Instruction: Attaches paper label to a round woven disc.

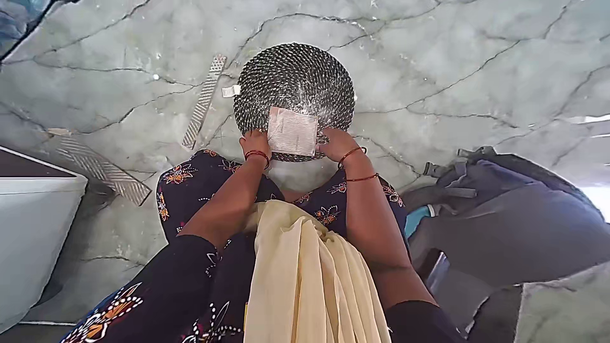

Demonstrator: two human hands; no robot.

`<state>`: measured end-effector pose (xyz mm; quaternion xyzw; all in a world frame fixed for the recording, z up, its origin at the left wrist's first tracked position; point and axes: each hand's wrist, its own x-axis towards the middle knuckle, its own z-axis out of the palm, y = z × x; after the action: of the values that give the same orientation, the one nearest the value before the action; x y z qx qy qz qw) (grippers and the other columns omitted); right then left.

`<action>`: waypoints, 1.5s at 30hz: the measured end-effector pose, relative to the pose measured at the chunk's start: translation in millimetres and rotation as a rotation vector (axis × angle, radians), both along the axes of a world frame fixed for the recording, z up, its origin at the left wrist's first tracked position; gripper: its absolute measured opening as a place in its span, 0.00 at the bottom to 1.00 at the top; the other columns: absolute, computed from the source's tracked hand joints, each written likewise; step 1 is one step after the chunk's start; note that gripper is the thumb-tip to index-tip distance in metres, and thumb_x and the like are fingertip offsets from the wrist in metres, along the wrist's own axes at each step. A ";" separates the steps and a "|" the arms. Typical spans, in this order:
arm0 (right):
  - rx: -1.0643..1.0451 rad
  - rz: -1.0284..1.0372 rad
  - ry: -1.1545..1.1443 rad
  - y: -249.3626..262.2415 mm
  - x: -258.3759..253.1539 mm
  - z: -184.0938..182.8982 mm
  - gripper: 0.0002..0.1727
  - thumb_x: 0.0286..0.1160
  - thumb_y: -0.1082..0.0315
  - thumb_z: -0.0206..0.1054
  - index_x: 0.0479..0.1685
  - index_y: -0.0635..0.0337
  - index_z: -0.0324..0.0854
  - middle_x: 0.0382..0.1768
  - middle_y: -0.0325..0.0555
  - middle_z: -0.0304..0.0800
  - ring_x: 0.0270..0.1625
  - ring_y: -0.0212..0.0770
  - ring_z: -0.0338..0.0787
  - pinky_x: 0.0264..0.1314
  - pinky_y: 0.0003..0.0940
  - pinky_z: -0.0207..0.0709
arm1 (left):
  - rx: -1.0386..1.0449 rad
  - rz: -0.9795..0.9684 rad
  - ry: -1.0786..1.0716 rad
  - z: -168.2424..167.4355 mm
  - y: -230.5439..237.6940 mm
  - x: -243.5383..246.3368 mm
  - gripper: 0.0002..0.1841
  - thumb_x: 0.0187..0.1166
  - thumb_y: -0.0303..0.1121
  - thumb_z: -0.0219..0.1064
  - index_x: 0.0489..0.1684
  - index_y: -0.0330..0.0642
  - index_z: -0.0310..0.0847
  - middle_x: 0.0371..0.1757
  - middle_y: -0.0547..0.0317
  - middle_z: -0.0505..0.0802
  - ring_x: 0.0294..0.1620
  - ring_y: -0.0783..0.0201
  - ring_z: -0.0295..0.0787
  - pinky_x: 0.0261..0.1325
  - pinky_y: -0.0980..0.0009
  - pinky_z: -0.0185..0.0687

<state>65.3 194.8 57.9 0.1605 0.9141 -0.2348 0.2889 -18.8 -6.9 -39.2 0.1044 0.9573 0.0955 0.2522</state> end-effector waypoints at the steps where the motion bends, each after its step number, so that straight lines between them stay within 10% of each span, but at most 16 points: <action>1: -0.007 0.011 0.004 -2.5 1.0 -0.2 0.34 0.85 0.56 0.66 0.84 0.68 0.68 0.79 0.69 0.75 0.84 0.64 0.73 0.86 0.63 0.62 | 0.000 -0.005 -0.003 0.3 -1.1 0.3 0.19 0.82 0.34 0.67 0.65 0.31 0.86 0.78 0.33 0.82 0.86 0.34 0.68 0.79 0.27 0.62; 15: -0.051 0.020 -0.031 -11.3 -5.2 -16.8 0.33 0.84 0.54 0.67 0.82 0.67 0.72 0.76 0.70 0.78 0.80 0.66 0.77 0.82 0.66 0.66 | 0.045 0.053 -0.052 7.0 -1.7 -4.3 0.22 0.80 0.41 0.69 0.59 0.28 0.88 0.74 0.29 0.84 0.84 0.32 0.71 0.81 0.28 0.61; 20: -0.171 -0.180 0.137 -13.6 -9.5 -7.5 0.25 0.86 0.58 0.66 0.75 0.65 0.79 0.70 0.63 0.85 0.75 0.60 0.83 0.80 0.60 0.70 | 0.145 0.097 -0.146 46.6 6.7 13.7 0.18 0.88 0.34 0.56 0.60 0.28 0.84 0.62 0.27 0.90 0.70 0.30 0.86 0.70 0.29 0.75; 30: -0.595 -0.492 0.284 -17.8 -8.7 -9.5 0.14 0.81 0.65 0.71 0.57 0.65 0.87 0.50 0.53 0.92 0.47 0.41 0.89 0.55 0.41 0.81 | 0.336 -0.029 -0.191 75.2 21.9 43.8 0.13 0.81 0.33 0.64 0.44 0.29 0.88 0.47 0.32 0.92 0.56 0.34 0.89 0.61 0.31 0.77; 45: -0.526 -0.507 0.349 -12.9 -7.4 -9.4 0.11 0.82 0.67 0.68 0.48 0.68 0.88 0.41 0.50 0.92 0.39 0.39 0.85 0.51 0.43 0.78 | 0.481 -0.019 -0.339 77.2 31.1 52.6 0.12 0.80 0.32 0.68 0.39 0.27 0.88 0.38 0.40 0.95 0.41 0.47 0.92 0.56 0.42 0.83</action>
<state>57.9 181.9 48.5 0.2590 0.7896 -0.5483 0.0938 33.7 24.2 38.0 0.1528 0.8503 0.3334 0.3774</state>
